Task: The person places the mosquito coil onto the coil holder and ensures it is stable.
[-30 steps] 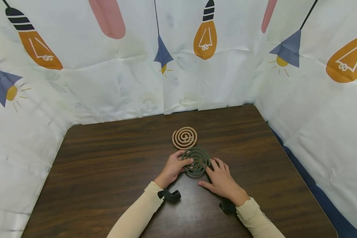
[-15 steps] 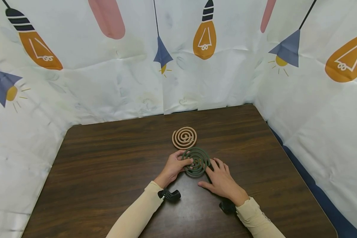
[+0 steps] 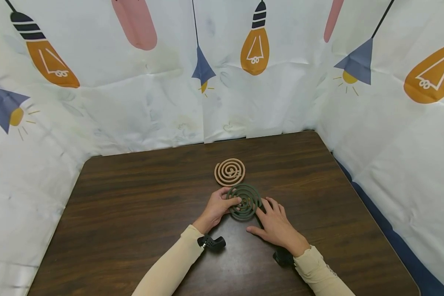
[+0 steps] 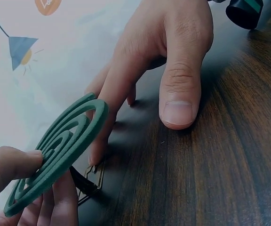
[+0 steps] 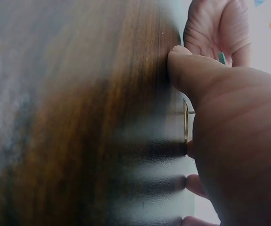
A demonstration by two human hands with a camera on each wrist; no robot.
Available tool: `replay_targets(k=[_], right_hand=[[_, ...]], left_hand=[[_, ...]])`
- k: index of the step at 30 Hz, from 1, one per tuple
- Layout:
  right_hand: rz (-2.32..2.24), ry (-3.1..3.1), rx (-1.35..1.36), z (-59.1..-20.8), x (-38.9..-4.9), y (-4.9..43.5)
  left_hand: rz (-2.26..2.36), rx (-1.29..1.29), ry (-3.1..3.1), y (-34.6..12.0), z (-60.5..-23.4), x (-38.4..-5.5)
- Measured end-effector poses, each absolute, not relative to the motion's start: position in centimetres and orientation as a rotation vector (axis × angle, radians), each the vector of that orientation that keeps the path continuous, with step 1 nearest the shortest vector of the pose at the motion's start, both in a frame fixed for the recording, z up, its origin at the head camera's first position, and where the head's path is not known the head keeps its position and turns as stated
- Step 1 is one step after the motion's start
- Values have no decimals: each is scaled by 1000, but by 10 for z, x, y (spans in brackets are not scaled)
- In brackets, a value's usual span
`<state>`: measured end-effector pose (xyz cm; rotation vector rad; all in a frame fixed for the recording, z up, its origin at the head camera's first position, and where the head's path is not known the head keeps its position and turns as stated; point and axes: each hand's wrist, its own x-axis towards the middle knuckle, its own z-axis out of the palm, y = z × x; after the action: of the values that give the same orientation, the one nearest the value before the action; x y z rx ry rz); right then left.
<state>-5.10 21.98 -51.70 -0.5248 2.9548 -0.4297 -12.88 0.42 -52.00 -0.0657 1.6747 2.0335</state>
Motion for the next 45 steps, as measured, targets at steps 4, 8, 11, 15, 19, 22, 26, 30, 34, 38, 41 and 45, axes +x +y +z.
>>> replay_targets(k=[4, 8, 11, 15, 19, 22, 26, 30, 34, 38, 41, 45], right_hand=[[-430, 2946, -528, -517, -50, 220], [-432, 2948, -534, -516, -50, 220], [-429, 2952, -537, -517, -49, 220], [-425, 2958, -537, -517, -49, 219], [-425, 2953, -522, -517, -49, 218], [-429, 2948, -514, -516, -49, 218], [-433, 2949, -512, -516, -49, 218], [-434, 2947, -511, -516, -49, 217], [-430, 2950, -509, -517, -49, 218], [-425, 2948, -507, -517, -49, 218], [-424, 2947, -507, -517, -49, 218], [-434, 2949, -504, -517, -48, 218]], left_hand=[[2029, -74, 1676, 5, -519, -129], [2038, -84, 1671, 7, -519, -129], [2041, -95, 1676, 8, -519, -130], [2024, -109, 1697, 8, -519, -130], [2009, -109, 1712, 7, -519, -131], [1997, -99, 1727, 7, -519, -131], [1974, -79, 1769, 8, -517, -130], [1947, -68, 1804, 8, -517, -130], [1931, -59, 1822, 7, -516, -130], [1913, -64, 1835, 7, -516, -129], [1902, -66, 1840, 6, -515, -129], [1898, -65, 1834, 6, -515, -129]])
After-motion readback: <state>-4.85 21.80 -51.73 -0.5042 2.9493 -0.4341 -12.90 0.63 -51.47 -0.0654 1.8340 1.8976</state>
